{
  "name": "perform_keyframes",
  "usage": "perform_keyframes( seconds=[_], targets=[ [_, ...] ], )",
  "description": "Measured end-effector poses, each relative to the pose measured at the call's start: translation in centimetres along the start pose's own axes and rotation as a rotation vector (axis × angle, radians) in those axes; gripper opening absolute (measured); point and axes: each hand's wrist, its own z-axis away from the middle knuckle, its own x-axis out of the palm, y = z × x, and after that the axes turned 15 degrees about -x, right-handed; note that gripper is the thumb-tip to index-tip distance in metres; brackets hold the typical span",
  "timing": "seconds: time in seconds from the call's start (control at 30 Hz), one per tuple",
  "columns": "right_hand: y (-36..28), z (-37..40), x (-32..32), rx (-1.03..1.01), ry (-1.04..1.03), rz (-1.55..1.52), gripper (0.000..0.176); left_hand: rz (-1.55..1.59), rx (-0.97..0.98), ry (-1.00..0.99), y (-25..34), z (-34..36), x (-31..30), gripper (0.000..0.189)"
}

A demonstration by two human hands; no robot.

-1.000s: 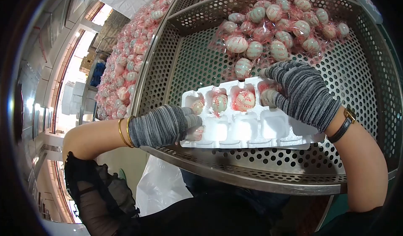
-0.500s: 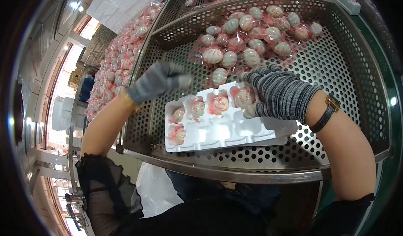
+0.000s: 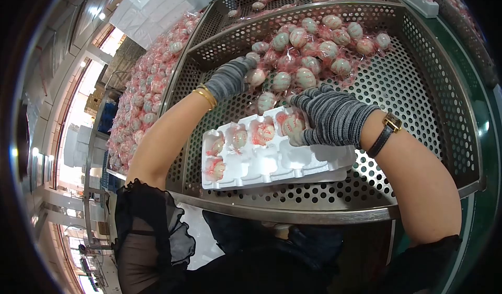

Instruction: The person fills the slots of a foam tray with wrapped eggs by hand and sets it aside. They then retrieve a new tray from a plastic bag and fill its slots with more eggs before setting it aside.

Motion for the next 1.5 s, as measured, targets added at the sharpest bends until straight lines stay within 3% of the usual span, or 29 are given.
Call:
perform_keyframes(
  seconds=[0.03,0.13,0.17,0.3,0.4,0.43,0.53,0.57,0.67,0.8,0.9,1.0,1.1,1.33,1.5],
  targets=[
    [0.2,0.0,0.1,-0.011,0.001,0.001,0.060,0.131,0.147,0.155,-1.0,1.2,-0.1,0.039],
    [-0.2,-0.2,-0.5,0.030,-0.045,-0.052,0.068,0.424,0.075,0.079,-1.6,4.0,-1.3,0.045],
    [-0.5,-0.2,-0.7,0.055,-0.074,-0.077,0.072,0.261,-0.167,-0.125,-1.4,4.5,-2.2,0.056],
    [-0.2,-0.4,-0.3,0.065,-0.062,0.006,0.066,0.255,0.069,-0.166,-1.2,5.6,-1.0,0.075],
    [-0.2,-0.2,-0.2,0.046,-0.054,0.017,0.071,-0.093,0.182,-0.077,-0.4,4.1,0.3,0.081],
    [-0.3,-0.3,-0.4,0.047,-0.076,-0.015,0.075,-0.141,0.033,-0.185,1.5,4.5,-0.6,0.071],
    [-0.1,-0.3,-0.4,0.042,-0.087,-0.034,0.079,-0.253,-0.197,-0.197,4.9,4.2,-0.9,0.055],
    [-0.2,-0.4,-0.5,0.052,-0.099,-0.040,0.078,-0.402,-0.054,-0.054,4.1,3.9,0.1,0.047],
    [0.1,-0.3,-0.1,0.041,-0.080,0.027,0.072,-0.420,-0.010,-0.051,3.5,3.9,-0.5,0.042],
    [0.1,-0.5,-0.2,0.038,-0.098,0.048,0.069,0.676,0.004,0.172,-0.6,5.7,-2.2,0.038],
    [0.6,-0.2,0.3,0.016,-0.053,0.012,0.069,1.226,0.022,-0.317,0.8,10.5,-7.0,0.043],
    [0.6,-0.3,0.3,-0.002,-0.053,0.034,0.069,1.098,0.155,-0.247,2.2,15.9,-7.4,0.041],
    [0.7,-0.5,0.4,0.007,-0.063,0.013,0.068,1.142,0.138,-0.378,3.5,19.1,-6.8,0.044],
    [0.4,-0.4,0.3,0.005,-0.035,0.020,0.070,0.850,-0.064,-0.488,1.2,20.5,-6.8,0.049],
    [0.7,-0.5,0.4,-0.007,-0.054,0.042,0.069,0.768,-0.009,-0.422,2.3,20.9,-8.5,0.047]
  ],
)
